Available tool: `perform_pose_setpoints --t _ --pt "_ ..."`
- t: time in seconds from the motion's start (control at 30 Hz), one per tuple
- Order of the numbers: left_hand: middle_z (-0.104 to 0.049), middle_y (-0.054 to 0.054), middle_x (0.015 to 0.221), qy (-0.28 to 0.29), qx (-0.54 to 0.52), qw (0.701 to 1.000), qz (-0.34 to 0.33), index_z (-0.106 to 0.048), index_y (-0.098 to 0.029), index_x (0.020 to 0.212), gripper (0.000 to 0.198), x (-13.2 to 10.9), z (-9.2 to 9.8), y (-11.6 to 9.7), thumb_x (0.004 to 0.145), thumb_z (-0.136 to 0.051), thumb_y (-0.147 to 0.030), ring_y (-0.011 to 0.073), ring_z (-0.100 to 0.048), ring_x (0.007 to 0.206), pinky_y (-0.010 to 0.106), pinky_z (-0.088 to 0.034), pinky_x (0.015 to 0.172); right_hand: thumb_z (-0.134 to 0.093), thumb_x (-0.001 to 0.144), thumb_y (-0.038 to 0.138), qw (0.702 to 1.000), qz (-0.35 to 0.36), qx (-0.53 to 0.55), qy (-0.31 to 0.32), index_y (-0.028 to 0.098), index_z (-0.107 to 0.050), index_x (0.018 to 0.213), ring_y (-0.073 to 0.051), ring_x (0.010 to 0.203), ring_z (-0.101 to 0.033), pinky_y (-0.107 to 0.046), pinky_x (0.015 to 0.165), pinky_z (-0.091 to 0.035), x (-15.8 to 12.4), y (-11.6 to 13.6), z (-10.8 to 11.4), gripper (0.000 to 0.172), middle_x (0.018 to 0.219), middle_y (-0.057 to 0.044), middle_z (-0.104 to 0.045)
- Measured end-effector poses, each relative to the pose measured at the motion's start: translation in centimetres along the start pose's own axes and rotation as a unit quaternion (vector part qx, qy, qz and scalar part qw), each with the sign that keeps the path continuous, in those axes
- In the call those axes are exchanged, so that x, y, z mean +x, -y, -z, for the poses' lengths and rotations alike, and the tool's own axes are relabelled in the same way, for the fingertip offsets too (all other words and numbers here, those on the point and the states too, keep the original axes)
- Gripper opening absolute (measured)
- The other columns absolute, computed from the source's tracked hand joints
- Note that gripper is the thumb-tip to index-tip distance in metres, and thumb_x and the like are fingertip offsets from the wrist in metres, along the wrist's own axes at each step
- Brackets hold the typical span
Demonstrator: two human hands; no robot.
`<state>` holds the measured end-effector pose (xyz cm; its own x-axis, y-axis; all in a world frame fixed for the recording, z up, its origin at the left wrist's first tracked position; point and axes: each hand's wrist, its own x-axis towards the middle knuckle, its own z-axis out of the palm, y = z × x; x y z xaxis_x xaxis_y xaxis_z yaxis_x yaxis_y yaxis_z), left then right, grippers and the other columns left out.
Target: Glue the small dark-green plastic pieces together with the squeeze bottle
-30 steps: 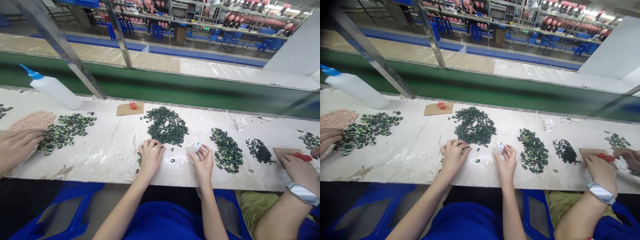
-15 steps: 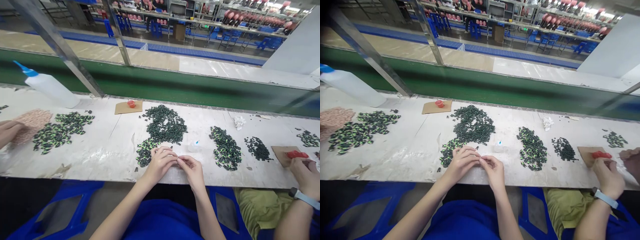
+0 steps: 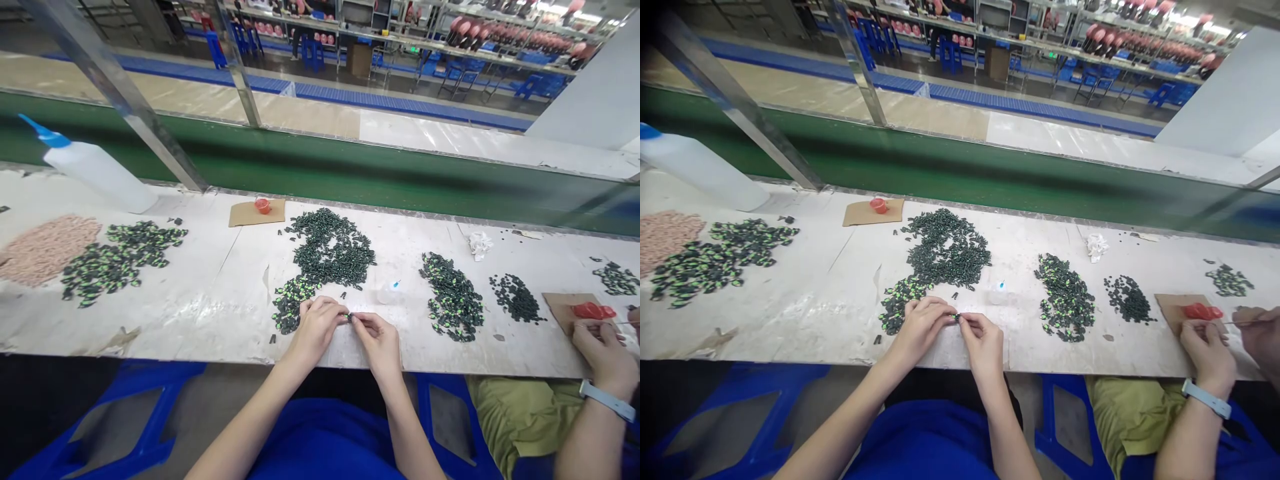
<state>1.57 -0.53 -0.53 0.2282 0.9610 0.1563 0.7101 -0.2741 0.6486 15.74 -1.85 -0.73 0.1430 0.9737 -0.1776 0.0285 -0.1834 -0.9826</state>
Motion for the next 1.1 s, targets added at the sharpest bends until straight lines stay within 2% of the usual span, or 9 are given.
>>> perform_pose_setpoints --t 0.23,0.43,0.57,0.73,0.9,0.97,1.1 --pt "-0.072 0.0 0.087 0.013 -0.072 0.997 0.024 -0.069 -0.024 0.087 0.016 0.0 0.9 -0.1 0.085 -0.058 -0.012 0.0194 -0.063 0.089 0.039 -0.034 0.085 -0.071 0.069 0.034 1.0 -0.009 0.024 0.012 0.018 -0.071 0.074 -0.022 0.073 -0.071 -0.033 0.071 -0.058 -0.4 0.6 0.0 0.017 0.076 -0.006 -0.075" --pt "-0.071 0.003 0.087 0.002 -0.191 0.98 0.055 -0.072 -0.026 0.088 0.011 -0.4 1.3 -0.3 0.082 -0.063 -0.024 0.021 -0.064 0.088 0.037 -0.043 0.084 -0.073 0.068 0.033 0.999 0.007 0.039 0.007 0.019 -0.072 0.073 -0.02 0.073 -0.07 -0.031 0.071 -0.057 -0.6 0.6 0.4 0.015 0.076 -0.005 -0.074" --pt "-0.071 0.004 0.085 -0.016 -0.249 0.966 0.068 -0.074 -0.024 0.086 0.01 -0.7 1.5 -1.0 0.08 -0.065 -0.026 0.0204 -0.065 0.085 0.034 -0.048 0.081 -0.074 0.068 0.031 0.998 0.025 0.054 0.015 0.019 -0.071 0.07 -0.018 0.069 -0.068 -0.029 0.066 -0.056 -0.6 0.6 0.6 0.012 0.071 -0.004 -0.073" --pt "-0.071 0.004 0.083 -0.034 -0.262 0.961 0.077 -0.074 -0.023 0.084 0.011 -0.9 1.8 -1.9 0.078 -0.065 -0.024 0.0202 -0.065 0.084 0.034 -0.05 0.081 -0.07 0.073 0.025 0.993 0.116 0.023 0.013 0.019 -0.07 0.071 -0.017 0.069 -0.067 -0.029 0.064 -0.056 -0.9 1.0 0.8 0.007 0.071 -0.004 -0.071" --pt "-0.071 0.004 0.084 -0.029 -0.272 0.956 0.108 -0.074 -0.022 0.081 0.011 -1.1 2.2 -2.9 0.075 -0.065 -0.021 0.0205 -0.065 0.084 0.035 -0.048 0.081 -0.065 0.077 0.017 0.969 0.239 -0.063 0.01 0.02 -0.068 0.074 -0.017 0.07 -0.067 -0.029 0.066 -0.056 -1.4 1.7 1.2 0.005 0.074 -0.004 -0.071" --pt "-0.071 0.004 0.083 -0.023 -0.28 0.953 0.111 -0.074 -0.022 0.079 0.01 -1.0 2.3 -3.3 0.074 -0.065 -0.02 0.0204 -0.065 0.083 0.035 -0.048 0.081 -0.065 0.077 0.015 0.962 0.258 -0.089 0.009 0.02 -0.068 0.078 -0.016 0.068 -0.066 -0.028 0.064 -0.055 -1.5 2.0 1.5 0.006 0.074 -0.004 -0.07" --pt "-0.071 0.004 0.08 -0.017 -0.277 0.955 0.107 -0.072 -0.022 0.076 0.009 -1.0 2.4 -3.8 0.072 -0.066 -0.018 0.0206 -0.065 0.082 0.036 -0.046 0.082 -0.066 0.074 0.015 0.963 0.25 -0.103 0.013 0.019 -0.066 0.084 -0.014 0.063 -0.065 -0.026 0.061 -0.056 -1.6 2.0 1.8 0.011 0.073 -0.003 -0.069"
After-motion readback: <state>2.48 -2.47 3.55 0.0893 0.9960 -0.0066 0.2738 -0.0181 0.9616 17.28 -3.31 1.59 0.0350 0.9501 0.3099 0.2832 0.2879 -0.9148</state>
